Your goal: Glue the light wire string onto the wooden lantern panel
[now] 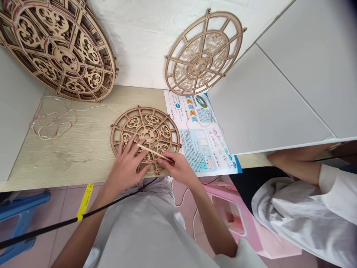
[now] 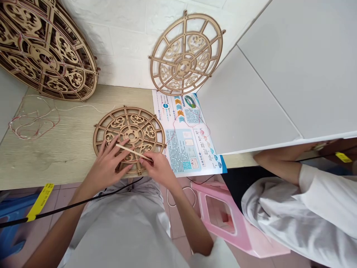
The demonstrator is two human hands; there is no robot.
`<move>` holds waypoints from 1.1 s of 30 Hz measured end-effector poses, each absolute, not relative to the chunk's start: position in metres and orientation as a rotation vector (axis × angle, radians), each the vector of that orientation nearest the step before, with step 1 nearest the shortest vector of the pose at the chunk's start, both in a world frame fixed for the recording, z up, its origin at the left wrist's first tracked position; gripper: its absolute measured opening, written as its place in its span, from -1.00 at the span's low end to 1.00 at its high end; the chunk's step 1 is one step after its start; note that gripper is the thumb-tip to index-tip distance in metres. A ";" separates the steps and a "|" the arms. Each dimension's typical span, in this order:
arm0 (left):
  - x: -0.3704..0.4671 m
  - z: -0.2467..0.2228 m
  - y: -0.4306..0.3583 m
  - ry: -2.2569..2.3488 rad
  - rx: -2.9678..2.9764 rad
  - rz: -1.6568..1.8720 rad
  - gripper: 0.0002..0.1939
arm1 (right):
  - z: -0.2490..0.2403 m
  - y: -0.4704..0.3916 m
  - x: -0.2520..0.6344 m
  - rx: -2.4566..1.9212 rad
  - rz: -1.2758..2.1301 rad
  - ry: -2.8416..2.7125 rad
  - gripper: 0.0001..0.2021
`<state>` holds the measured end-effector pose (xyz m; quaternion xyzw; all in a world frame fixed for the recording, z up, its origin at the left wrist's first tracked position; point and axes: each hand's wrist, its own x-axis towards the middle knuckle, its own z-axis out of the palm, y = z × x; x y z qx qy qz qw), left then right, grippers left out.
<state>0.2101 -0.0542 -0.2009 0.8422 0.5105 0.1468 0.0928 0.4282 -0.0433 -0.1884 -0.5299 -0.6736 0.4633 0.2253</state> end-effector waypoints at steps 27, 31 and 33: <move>0.217 -0.201 -0.050 1.423 2.494 0.570 -0.70 | -0.187 -0.047 0.428 -1.412 1.357 -1.525 -0.63; 0.216 -0.203 -0.049 1.407 2.466 0.574 -0.70 | -0.187 -0.047 0.427 -1.415 1.350 -1.537 -0.64; 0.217 -0.203 -0.049 1.409 2.432 0.562 -0.71 | -0.189 -0.047 0.427 -1.409 1.352 -1.546 -0.64</move>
